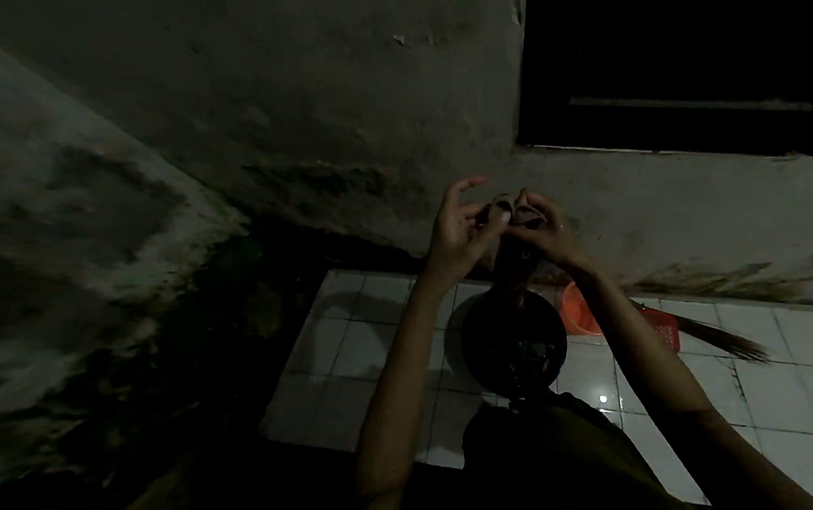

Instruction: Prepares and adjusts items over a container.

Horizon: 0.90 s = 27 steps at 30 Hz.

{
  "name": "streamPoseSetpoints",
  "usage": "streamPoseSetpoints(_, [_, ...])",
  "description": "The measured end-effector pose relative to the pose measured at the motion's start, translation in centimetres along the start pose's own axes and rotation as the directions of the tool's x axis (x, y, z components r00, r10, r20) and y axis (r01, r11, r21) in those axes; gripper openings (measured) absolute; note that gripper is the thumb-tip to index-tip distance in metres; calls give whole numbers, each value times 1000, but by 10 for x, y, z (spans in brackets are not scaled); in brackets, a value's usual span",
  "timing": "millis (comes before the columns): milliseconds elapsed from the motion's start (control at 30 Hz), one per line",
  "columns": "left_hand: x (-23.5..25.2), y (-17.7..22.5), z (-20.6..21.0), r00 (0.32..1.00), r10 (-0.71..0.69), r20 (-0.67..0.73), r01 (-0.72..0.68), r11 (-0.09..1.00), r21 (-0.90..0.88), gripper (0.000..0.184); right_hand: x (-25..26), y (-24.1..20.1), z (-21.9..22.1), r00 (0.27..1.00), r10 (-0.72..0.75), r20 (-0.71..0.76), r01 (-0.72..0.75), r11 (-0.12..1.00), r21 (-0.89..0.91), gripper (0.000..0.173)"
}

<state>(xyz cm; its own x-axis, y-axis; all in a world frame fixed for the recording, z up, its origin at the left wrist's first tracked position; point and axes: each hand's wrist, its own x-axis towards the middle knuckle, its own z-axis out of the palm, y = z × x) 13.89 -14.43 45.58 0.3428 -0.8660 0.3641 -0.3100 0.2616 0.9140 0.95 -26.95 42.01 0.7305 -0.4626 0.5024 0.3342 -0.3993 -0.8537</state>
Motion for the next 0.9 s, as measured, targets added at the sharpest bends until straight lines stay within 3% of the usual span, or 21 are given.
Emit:
streamPoseSetpoints(67, [-11,-22,-15,995,95,36,-97,993,64,104,3,-18,-1,1000,2,5,-2,1000,12,19])
streamPoseSetpoints(133, [-33,-48,-18,986,-89,140,78,994,82,128,5,-38,5,1000,-6,11,6,999,47,31])
streamPoseSetpoints(167, [-45,-57,-8,950,-267,163,255,963,90,120,6,-48,8,999,-32,17,30,997,69,36])
streamPoseSetpoints(200, [-52,-66,5,878,-440,187,419,897,143,98,9,-57,10,997,-71,10,69,993,101,34])
streamPoseSetpoints(233, [-55,-73,17,792,-562,238,524,826,207,76,12,-63,11,993,-117,-11,118,985,129,29])
streamPoseSetpoints(267, [-57,-81,27,748,-597,292,548,802,236,60,14,-69,9,989,-144,-45,149,980,135,24])
streamPoseSetpoints(333, [-63,-88,33,735,-614,288,583,789,194,55,11,-77,-6,980,-146,-139,159,983,92,21])
streamPoseSetpoints(400, [-72,-83,32,778,-616,125,623,782,-23,63,0,-74,-34,948,-91,-306,123,988,89,21])
streamPoseSetpoints(433, [-74,-80,33,813,-583,15,578,802,-151,56,-9,-67,-48,913,-20,-407,89,984,153,19])
streamPoseSetpoints(500, [-72,-74,36,862,-472,-184,394,853,-342,44,-37,-43,-65,829,243,-503,-58,933,356,9])
streamPoseSetpoints(533, [-70,-71,38,881,-416,-224,307,865,-397,46,-57,-29,-65,761,430,-486,-175,857,484,14])
streamPoseSetpoints(633, [-60,-67,43,948,-246,-204,146,902,-407,53,-108,16,-32,389,878,-278,-487,453,747,28])
streamPoseSetpoints(667, [-59,-64,45,953,-244,-179,170,921,-352,57,-121,28,-18,290,940,-182,-572,322,754,35])
streamPoseSetpoints(700, [-61,-60,48,950,-277,-142,231,933,-276,62,-132,36,-7,241,969,-61,-635,205,744,45])
streamPoseSetpoints(733, [-65,-55,49,948,-311,-70,294,938,-185,73,-141,41,1,232,969,86,-653,90,752,57])
streamPoseSetpoints(800, [-72,-56,55,963,-255,84,259,965,-38,80,-150,47,12,324,890,322,-601,-69,796,75])
streamPoseSetpoints(833, [-76,-55,59,961,-219,168,223,975,-2,81,-153,47,20,404,839,364,-564,-85,821,77])
streamPoseSetpoints(900, [-88,-55,68,924,-180,337,183,983,25,88,-156,46,38,548,775,313,-416,-71,907,67])
